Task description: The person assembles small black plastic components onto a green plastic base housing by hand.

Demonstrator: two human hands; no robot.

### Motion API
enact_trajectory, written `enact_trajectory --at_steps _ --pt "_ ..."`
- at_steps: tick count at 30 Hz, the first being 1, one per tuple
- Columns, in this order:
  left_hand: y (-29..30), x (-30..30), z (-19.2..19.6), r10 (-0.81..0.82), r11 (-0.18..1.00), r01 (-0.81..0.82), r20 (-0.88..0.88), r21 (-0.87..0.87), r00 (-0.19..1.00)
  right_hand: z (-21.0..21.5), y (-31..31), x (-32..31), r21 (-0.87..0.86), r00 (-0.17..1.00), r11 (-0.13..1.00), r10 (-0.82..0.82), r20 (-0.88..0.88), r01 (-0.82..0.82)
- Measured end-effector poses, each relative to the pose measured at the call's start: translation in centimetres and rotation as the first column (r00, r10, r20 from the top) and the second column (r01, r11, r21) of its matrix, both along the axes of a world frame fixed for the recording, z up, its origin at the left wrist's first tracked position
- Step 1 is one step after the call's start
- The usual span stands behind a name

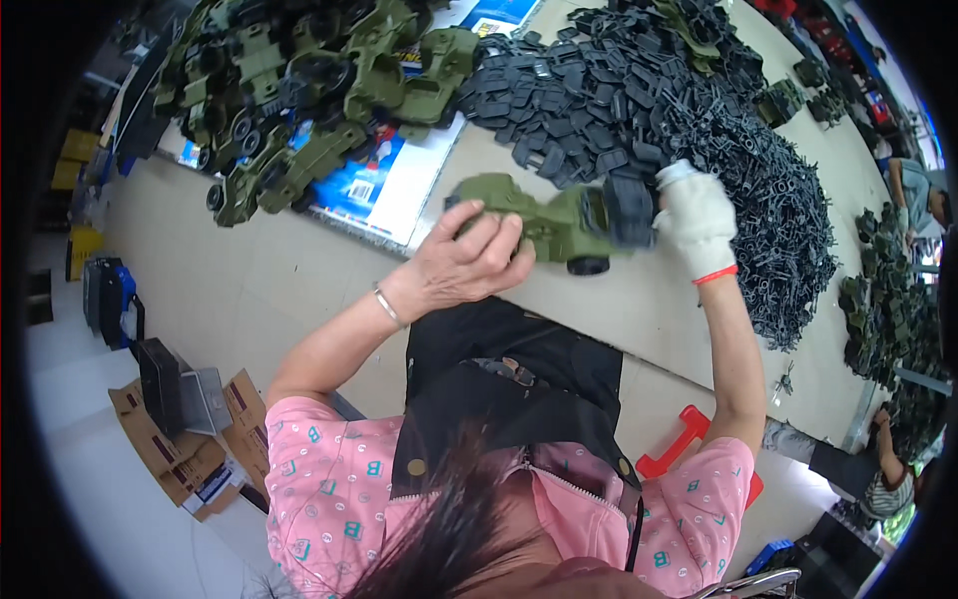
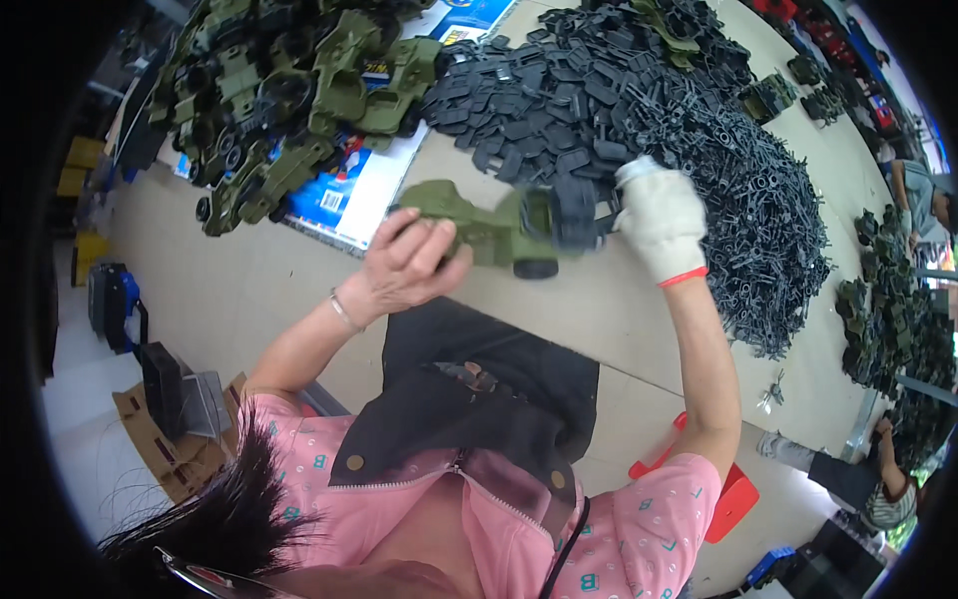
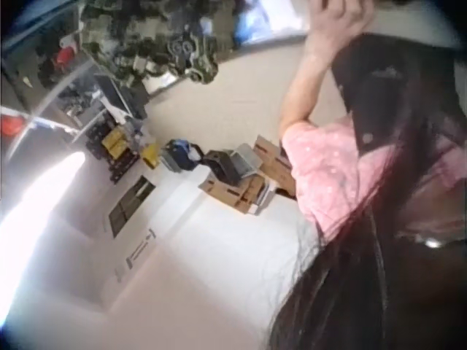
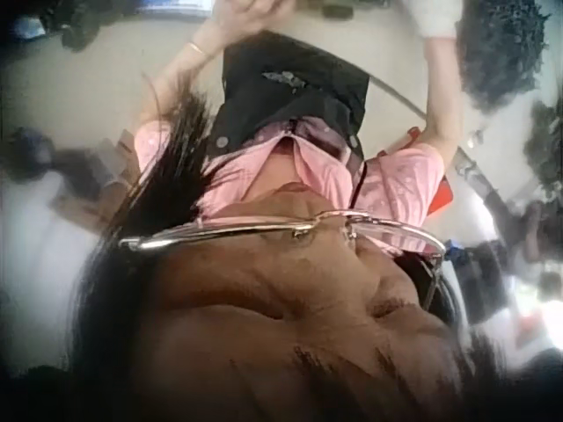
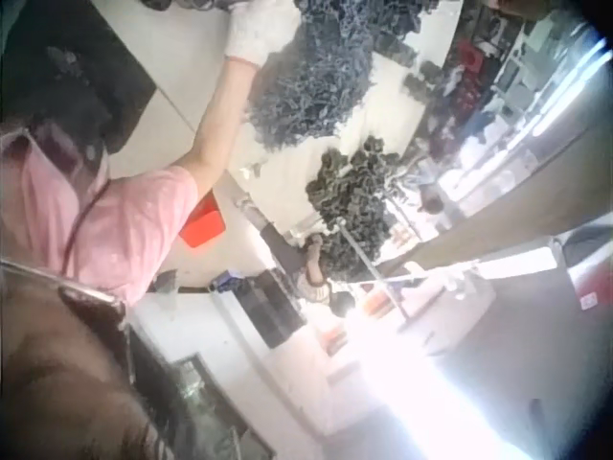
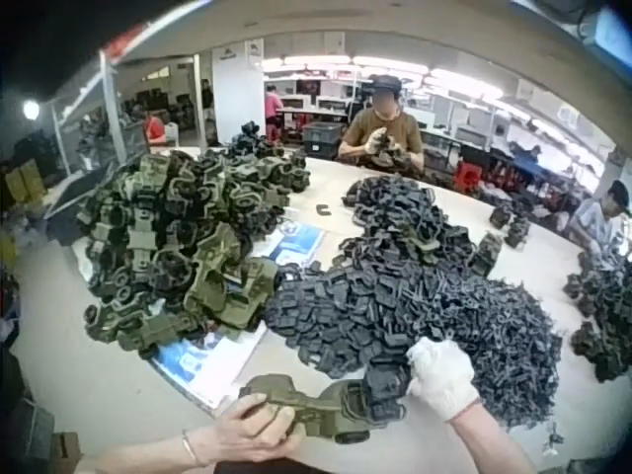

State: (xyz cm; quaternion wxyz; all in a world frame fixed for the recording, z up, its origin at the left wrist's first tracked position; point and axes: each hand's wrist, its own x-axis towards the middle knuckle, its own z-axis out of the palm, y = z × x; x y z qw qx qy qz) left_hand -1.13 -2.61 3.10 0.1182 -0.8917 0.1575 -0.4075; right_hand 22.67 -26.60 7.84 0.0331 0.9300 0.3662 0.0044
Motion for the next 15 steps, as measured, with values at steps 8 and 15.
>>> enact_trajectory --at_steps 8,15 --pt "-0.3 -3.0 -3.5 -0.139 0.989 0.112 -0.325 -0.101 0.935 -6.7 -4.4 0.0 0.640 0.640 0.111 0.036 -0.767 0.761" --pt "1.2 -1.5 -2.1 -0.306 0.652 -0.184 -0.478 -0.736 0.823 -8.3 -4.5 -8.1 0.721 0.679 0.477 0.299 -0.670 0.502"
